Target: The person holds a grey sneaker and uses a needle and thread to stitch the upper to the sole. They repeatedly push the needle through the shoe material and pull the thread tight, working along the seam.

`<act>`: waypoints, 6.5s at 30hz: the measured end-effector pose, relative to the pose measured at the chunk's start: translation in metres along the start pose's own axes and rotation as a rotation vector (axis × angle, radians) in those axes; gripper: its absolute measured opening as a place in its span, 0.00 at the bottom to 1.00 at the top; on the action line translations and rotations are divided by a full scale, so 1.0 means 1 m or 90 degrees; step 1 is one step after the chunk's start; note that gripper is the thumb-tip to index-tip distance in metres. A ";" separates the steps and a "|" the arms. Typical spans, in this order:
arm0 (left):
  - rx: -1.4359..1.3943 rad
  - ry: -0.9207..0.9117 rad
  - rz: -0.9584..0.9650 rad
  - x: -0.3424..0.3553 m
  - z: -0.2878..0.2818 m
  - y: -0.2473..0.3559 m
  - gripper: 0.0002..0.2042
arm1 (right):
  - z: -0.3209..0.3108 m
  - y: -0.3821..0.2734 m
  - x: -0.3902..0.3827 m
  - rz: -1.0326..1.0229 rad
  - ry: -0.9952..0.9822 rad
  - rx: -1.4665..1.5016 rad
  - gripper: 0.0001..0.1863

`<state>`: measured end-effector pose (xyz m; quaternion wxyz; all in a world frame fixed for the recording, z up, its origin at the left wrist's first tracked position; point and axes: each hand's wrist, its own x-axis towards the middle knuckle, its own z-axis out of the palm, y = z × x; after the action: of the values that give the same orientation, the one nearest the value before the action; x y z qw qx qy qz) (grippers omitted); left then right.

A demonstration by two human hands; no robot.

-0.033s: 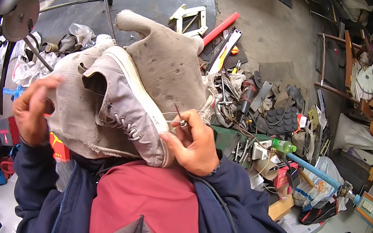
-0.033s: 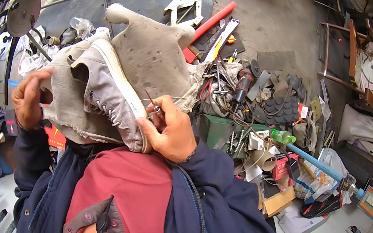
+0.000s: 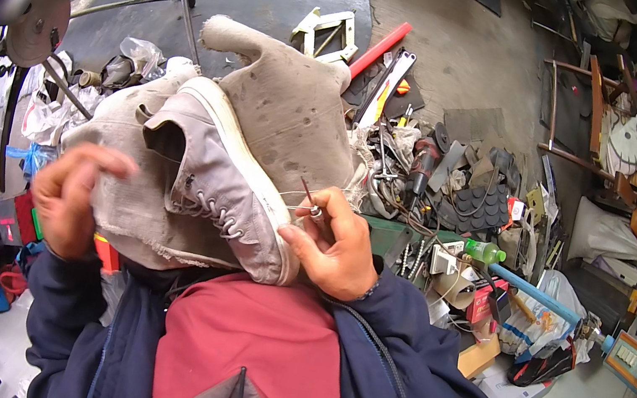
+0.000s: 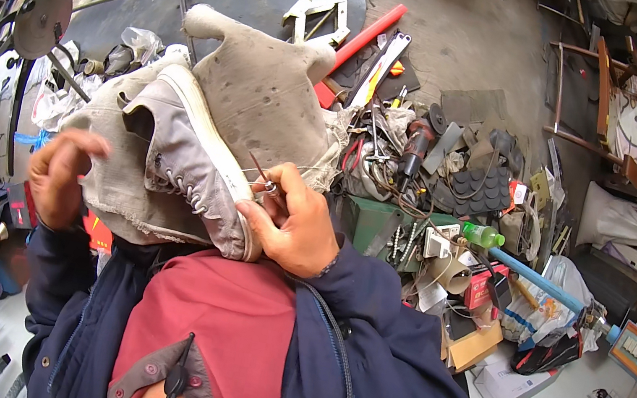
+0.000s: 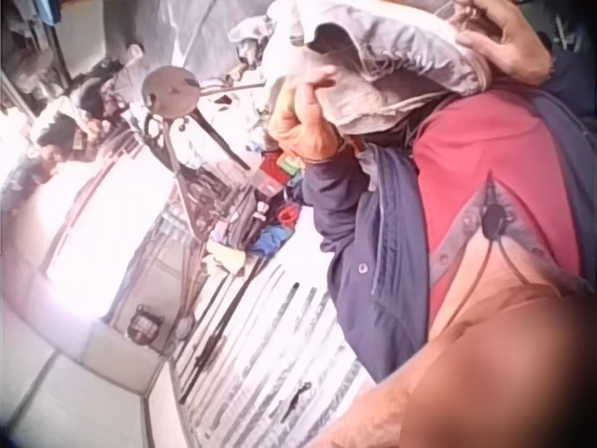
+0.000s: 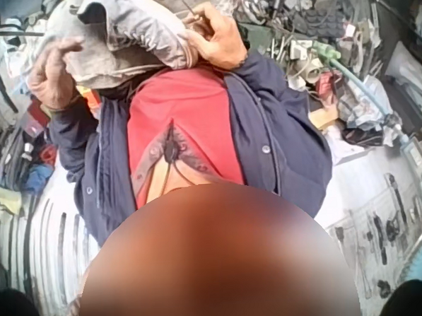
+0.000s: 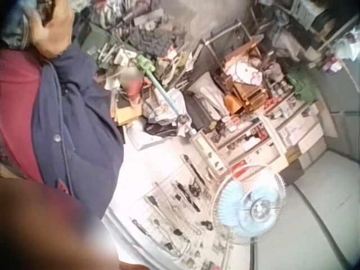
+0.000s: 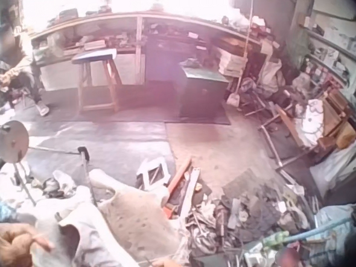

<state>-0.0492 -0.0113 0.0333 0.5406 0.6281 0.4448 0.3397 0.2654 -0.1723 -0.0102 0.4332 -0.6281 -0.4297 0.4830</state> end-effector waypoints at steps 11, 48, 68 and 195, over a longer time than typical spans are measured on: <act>0.377 -0.273 0.429 0.012 0.122 0.024 0.13 | -0.014 -0.017 -0.010 -0.186 -0.148 -0.019 0.14; 0.146 -0.142 0.041 0.007 0.092 0.018 0.17 | -0.043 0.011 0.015 0.069 -0.129 -0.085 0.10; -0.576 0.052 -0.006 0.040 -0.009 -0.027 0.17 | -0.017 0.009 0.036 0.096 -0.176 0.332 0.12; 0.366 0.221 -0.290 0.076 -0.183 -0.046 0.20 | -0.005 0.031 0.002 -0.007 -0.062 0.230 0.13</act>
<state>-0.1957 0.1286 0.0182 0.3214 0.5726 0.7338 0.1740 0.2747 -0.1789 -0.0391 0.5207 -0.5134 -0.3598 0.5796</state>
